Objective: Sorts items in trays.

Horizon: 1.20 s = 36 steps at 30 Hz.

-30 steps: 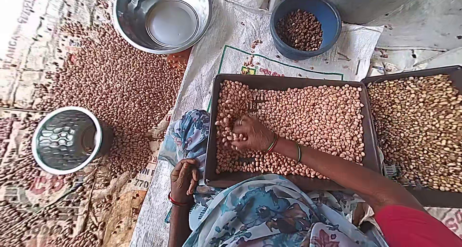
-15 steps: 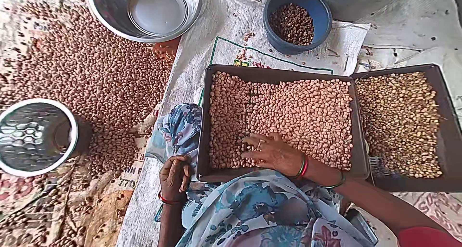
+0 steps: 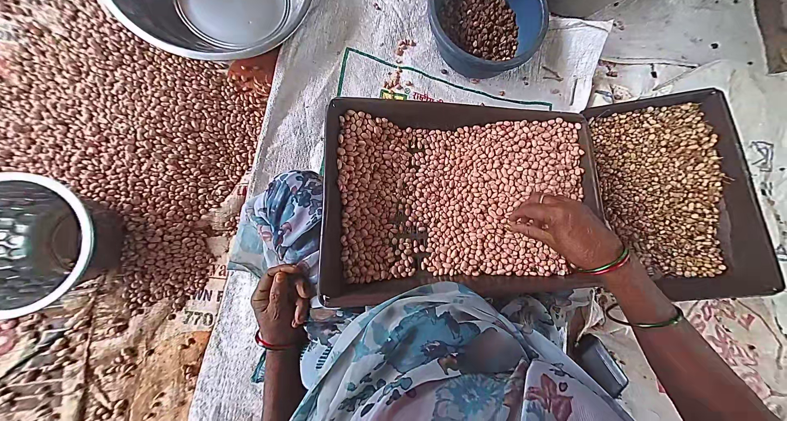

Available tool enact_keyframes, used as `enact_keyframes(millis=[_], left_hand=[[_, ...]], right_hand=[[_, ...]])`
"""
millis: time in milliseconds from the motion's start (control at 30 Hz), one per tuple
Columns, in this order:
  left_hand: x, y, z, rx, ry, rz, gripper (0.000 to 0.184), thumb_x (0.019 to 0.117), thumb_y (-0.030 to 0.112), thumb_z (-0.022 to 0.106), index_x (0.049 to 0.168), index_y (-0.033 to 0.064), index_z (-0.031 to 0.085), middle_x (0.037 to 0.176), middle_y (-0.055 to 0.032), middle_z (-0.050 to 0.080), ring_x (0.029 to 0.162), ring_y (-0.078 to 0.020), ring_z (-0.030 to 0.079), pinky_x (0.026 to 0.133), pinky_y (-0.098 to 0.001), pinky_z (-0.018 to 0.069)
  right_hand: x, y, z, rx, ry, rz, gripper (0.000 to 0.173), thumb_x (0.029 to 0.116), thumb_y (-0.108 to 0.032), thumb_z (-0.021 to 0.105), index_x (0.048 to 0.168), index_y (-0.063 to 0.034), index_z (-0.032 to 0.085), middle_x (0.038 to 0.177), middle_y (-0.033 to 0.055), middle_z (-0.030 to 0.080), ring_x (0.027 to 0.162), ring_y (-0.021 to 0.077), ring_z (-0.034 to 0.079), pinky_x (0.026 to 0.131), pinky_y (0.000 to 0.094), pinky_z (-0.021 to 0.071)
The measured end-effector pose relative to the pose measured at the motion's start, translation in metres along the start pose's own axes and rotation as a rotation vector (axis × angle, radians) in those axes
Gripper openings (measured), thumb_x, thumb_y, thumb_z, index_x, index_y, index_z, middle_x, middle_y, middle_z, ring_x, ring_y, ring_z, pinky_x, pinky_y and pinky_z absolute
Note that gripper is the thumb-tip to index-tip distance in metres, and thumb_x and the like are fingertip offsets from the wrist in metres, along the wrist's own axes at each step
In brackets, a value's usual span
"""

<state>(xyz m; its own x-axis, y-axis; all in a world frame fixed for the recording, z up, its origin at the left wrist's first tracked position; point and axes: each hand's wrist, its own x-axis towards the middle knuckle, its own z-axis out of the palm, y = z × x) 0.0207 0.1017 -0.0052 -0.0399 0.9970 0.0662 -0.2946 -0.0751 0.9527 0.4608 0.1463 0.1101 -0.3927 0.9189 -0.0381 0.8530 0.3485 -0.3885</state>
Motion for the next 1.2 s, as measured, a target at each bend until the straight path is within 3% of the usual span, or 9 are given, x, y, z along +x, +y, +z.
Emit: enact_keyframes(millis=[133,233,367,467,533,700,800,900,1200], left_hand=[[0.001,0.001,-0.001,0.007,-0.013,-0.006,0.021,0.1061,0.034,0.051,0.111,0.0242,0.069,0.074,0.0187,0.069,0.047,0.0094,0.054,0.04,-0.0082,0.0428],[0.0,0.002,-0.001,0.023,0.007,-0.01,0.02,0.1069,0.031,0.05,0.11,0.0231,0.068,0.072,0.0186,0.069,0.045,0.0094,0.053,0.039,-0.0083,0.0423],[0.0,0.001,-0.001,0.035,-0.004,-0.007,0.021,0.1066,0.034,0.05,0.111,0.0255,0.068,0.073,0.0198,0.069,0.047,0.0104,0.053,0.04,-0.0078,0.0426],[-0.001,0.001,0.002,0.04,0.014,-0.015,0.02,0.1074,0.03,0.049,0.11,0.0243,0.068,0.073,0.0194,0.069,0.046,0.0101,0.053,0.04,-0.0079,0.0421],[0.0,0.003,0.003,0.042,0.026,-0.018,0.021,0.1084,0.026,0.047,0.109,0.0224,0.067,0.071,0.0187,0.069,0.045,0.0097,0.052,0.039,-0.008,0.0418],[0.001,0.002,0.001,0.004,0.007,-0.009,0.021,0.1074,0.029,0.049,0.11,0.0218,0.069,0.072,0.0178,0.069,0.046,0.0096,0.053,0.04,-0.008,0.0424],[0.001,0.001,0.002,0.001,0.01,0.001,0.02,0.1065,0.03,0.051,0.11,0.0215,0.069,0.072,0.0174,0.069,0.046,0.0096,0.053,0.04,-0.0078,0.042],[0.001,0.002,0.002,0.0,-0.006,0.007,0.021,0.1061,0.032,0.051,0.111,0.0231,0.07,0.074,0.0174,0.07,0.046,0.0099,0.053,0.04,-0.0078,0.0424],[0.001,0.003,0.0,-0.02,-0.009,-0.022,0.02,0.1063,0.032,0.051,0.111,0.0232,0.068,0.072,0.0178,0.069,0.044,0.0097,0.052,0.039,-0.0078,0.0413]], right_hand=[[-0.023,-0.005,0.037,-0.061,0.113,0.055,0.01,0.0855,-0.006,0.075,0.091,0.0028,0.076,0.088,0.0237,0.07,0.079,0.0417,0.071,0.068,0.0547,0.0556],[-0.035,0.001,0.021,0.08,0.234,0.161,0.013,0.0868,-0.007,0.072,0.089,0.0065,0.074,0.086,0.022,0.068,0.07,0.0299,0.064,0.064,0.0429,0.0526],[-0.063,0.024,-0.004,0.747,0.59,0.326,0.005,0.0935,-0.02,0.07,0.092,-0.018,0.074,0.09,-0.0143,0.068,0.072,-0.0078,0.059,0.065,0.0087,0.0494],[-0.075,0.042,-0.022,1.339,1.061,0.398,0.037,0.1133,-0.028,0.026,0.101,-0.0218,0.06,0.085,-0.0139,0.064,0.067,-0.0051,0.057,0.064,0.0104,0.0475],[-0.071,0.05,-0.026,1.486,1.157,0.598,0.049,0.1123,-0.042,0.009,0.108,-0.0224,0.054,0.084,-0.0119,0.061,0.065,-0.0034,0.056,0.061,0.0108,0.0465],[-0.018,-0.008,0.027,1.078,0.44,0.407,0.02,0.0965,-0.004,0.056,0.098,-0.0151,0.073,0.083,-0.013,0.069,0.064,-0.0059,0.059,0.06,0.0107,0.0499],[0.03,-0.043,0.048,0.557,0.082,0.158,0.009,0.0915,-0.006,0.07,0.097,-0.0039,0.076,0.092,0.0053,0.068,0.073,0.0078,0.06,0.066,0.0219,0.0505],[0.063,-0.068,0.065,0.096,-0.08,0.056,0.009,0.0921,-0.005,0.07,0.093,0.0009,0.077,0.088,0.0213,0.069,0.08,0.0379,0.07,0.067,0.0505,0.0552],[0.083,-0.086,0.06,-0.09,-0.376,0.184,0.019,0.1013,-0.009,0.06,0.102,0.0071,0.07,0.094,0.0242,0.067,0.087,0.0405,0.069,0.071,0.0501,0.0544]])
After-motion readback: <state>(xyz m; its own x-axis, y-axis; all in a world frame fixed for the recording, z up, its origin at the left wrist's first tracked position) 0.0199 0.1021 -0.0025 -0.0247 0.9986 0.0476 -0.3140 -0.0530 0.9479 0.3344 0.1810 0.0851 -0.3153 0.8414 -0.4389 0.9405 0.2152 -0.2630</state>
